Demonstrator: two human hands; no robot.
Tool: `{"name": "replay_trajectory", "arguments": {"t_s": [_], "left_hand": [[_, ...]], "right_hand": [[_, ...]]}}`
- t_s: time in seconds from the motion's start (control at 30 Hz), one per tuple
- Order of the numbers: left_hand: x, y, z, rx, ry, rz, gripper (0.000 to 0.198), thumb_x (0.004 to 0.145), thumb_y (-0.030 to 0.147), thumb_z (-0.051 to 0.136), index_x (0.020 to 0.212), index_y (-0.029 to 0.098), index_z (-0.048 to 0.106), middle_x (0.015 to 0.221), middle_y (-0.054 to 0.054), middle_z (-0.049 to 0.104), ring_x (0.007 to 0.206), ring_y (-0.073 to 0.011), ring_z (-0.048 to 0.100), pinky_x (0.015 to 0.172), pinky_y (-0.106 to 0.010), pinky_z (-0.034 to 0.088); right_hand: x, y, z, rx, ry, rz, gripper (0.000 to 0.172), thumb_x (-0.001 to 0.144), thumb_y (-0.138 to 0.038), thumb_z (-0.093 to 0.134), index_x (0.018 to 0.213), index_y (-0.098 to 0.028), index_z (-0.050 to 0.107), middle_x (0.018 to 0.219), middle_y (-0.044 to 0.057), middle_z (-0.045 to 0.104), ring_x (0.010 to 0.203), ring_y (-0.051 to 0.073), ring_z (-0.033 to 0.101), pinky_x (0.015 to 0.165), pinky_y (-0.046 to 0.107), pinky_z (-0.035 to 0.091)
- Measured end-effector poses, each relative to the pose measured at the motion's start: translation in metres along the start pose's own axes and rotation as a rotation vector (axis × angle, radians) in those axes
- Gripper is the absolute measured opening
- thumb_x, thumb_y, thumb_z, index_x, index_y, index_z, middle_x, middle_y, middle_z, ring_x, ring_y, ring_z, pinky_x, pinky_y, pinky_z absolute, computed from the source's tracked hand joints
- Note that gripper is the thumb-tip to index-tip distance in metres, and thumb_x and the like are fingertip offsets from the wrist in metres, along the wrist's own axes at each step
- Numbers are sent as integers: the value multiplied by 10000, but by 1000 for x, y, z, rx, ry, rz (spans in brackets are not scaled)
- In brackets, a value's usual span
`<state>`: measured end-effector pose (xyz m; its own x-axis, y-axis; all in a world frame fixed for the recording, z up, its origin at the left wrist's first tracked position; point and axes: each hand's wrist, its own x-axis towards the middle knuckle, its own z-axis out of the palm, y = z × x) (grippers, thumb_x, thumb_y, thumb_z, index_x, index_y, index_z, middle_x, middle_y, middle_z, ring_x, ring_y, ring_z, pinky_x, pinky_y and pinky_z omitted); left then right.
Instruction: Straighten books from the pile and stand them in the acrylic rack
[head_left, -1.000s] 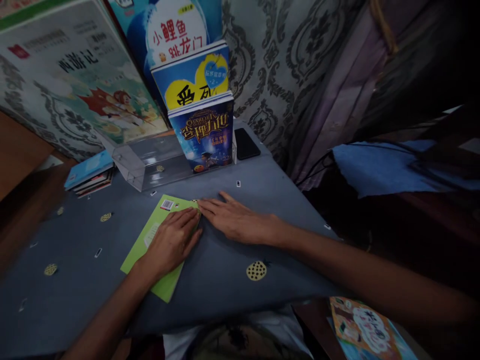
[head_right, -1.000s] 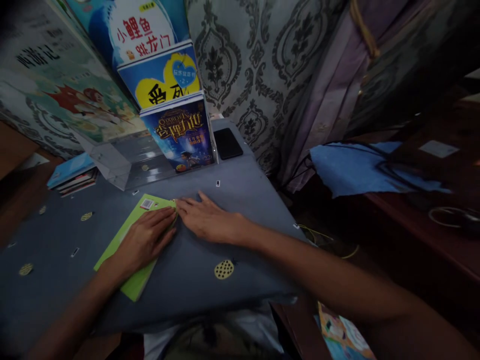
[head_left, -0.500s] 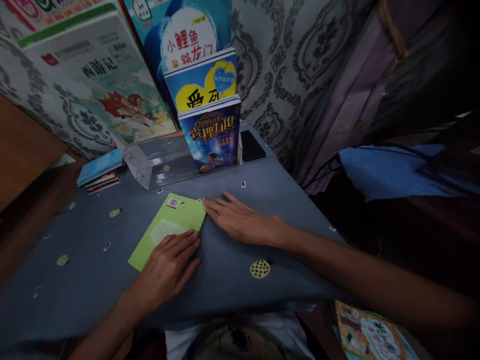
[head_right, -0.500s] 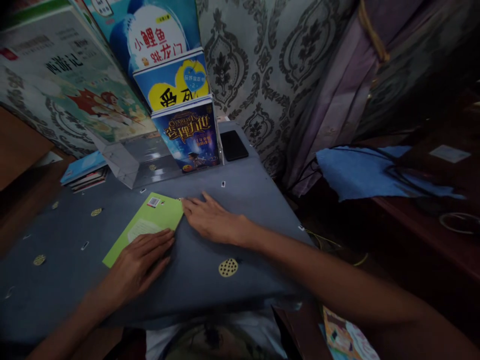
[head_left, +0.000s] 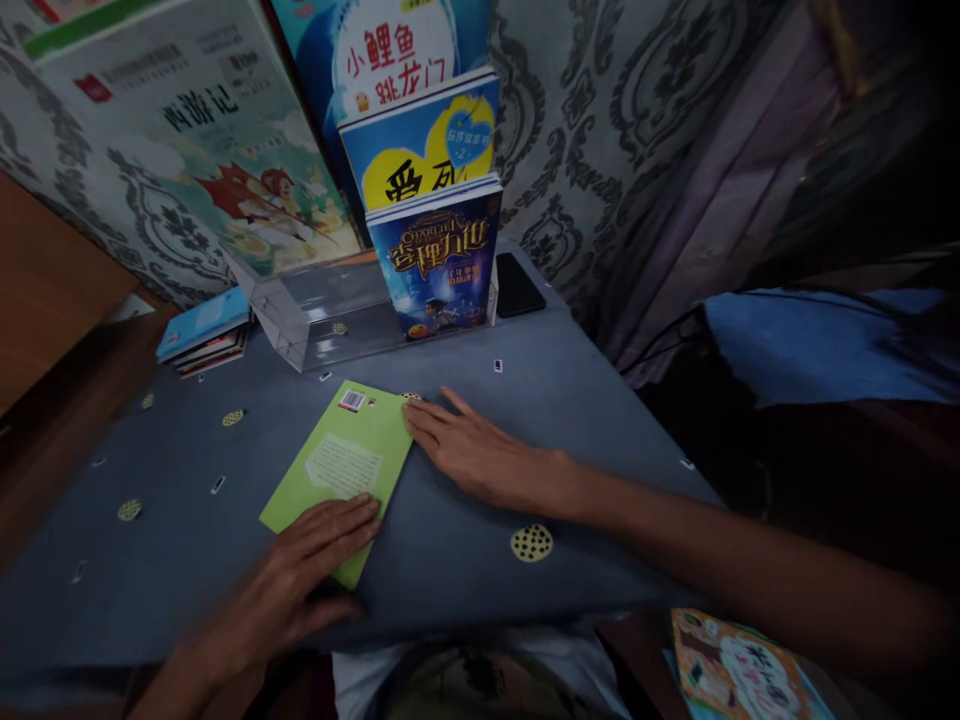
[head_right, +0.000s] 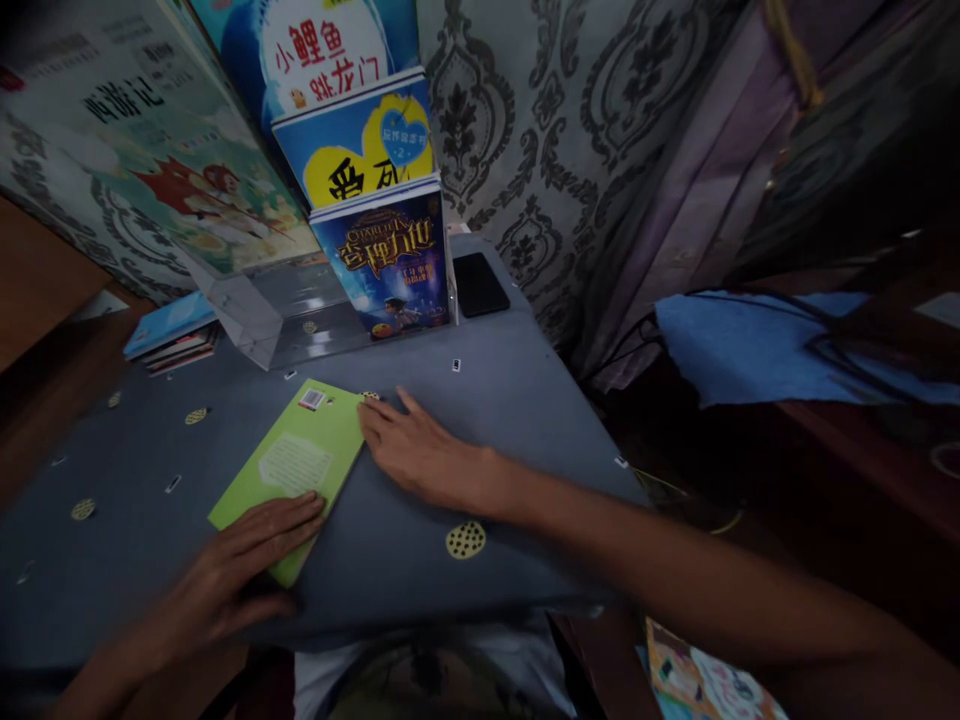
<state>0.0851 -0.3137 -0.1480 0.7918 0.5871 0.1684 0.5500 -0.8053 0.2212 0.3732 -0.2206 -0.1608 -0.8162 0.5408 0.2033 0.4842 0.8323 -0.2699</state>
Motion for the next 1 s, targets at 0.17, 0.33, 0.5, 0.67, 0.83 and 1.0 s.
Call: {"name": "replay_trajectory", "arguments": {"t_s": [0.17, 0.33, 0.5, 0.67, 0.83, 1.0], "left_hand": [[0, -4, 1, -26, -10, -17, 591, 996, 404, 529, 1547, 274, 362, 1457, -95, 581, 1356, -225, 545, 1083, -390, 518], [6, -4, 13, 4, 69, -15, 620, 994, 391, 524, 1565, 244, 331, 1417, -130, 609, 1345, -247, 556, 1070, -417, 536], [28, -3, 17, 19, 103, -53, 642, 983, 364, 550, 1568, 231, 321, 1436, -132, 594, 1367, -248, 533, 1084, -426, 529], [54, -20, 25, -1, 141, -53, 628, 976, 365, 563, 1550, 223, 350, 1448, -139, 580, 1392, -258, 504, 1107, -464, 506], [73, -30, 34, -16, 197, -32, 605, 966, 387, 585, 1515, 209, 402, 1417, -156, 600, 1363, -280, 535, 1080, -493, 525], [76, -28, 33, -49, 192, -49, 626, 956, 385, 611, 1522, 229, 394, 1434, -155, 584, 1354, -294, 542, 1084, -511, 517]], "right_hand": [[1, -9, 6, -44, -6, -92, 496, 947, -34, 370, 1436, -56, 448, 1499, 226, 495, 1476, 273, 367, 1236, 532, 250], [5, -11, 9, -8, 16, -162, 458, 958, -67, 402, 1401, 12, 486, 1468, 274, 512, 1442, 312, 423, 1213, 552, 299], [5, -9, 10, 3, 55, -159, 429, 980, -99, 413, 1389, -35, 525, 1458, 243, 539, 1421, 285, 459, 1195, 532, 346], [8, 4, 17, 12, 61, -105, 445, 1006, -136, 399, 1433, -48, 483, 1485, 234, 514, 1443, 278, 429, 1205, 536, 326], [11, 19, 18, 30, 53, -35, 441, 1024, -162, 374, 1426, -19, 487, 1491, 240, 506, 1436, 291, 438, 1206, 541, 316], [10, 22, 17, 39, 77, -27, 435, 1016, -170, 402, 1416, -31, 497, 1484, 220, 524, 1437, 275, 438, 1204, 533, 314]]}}
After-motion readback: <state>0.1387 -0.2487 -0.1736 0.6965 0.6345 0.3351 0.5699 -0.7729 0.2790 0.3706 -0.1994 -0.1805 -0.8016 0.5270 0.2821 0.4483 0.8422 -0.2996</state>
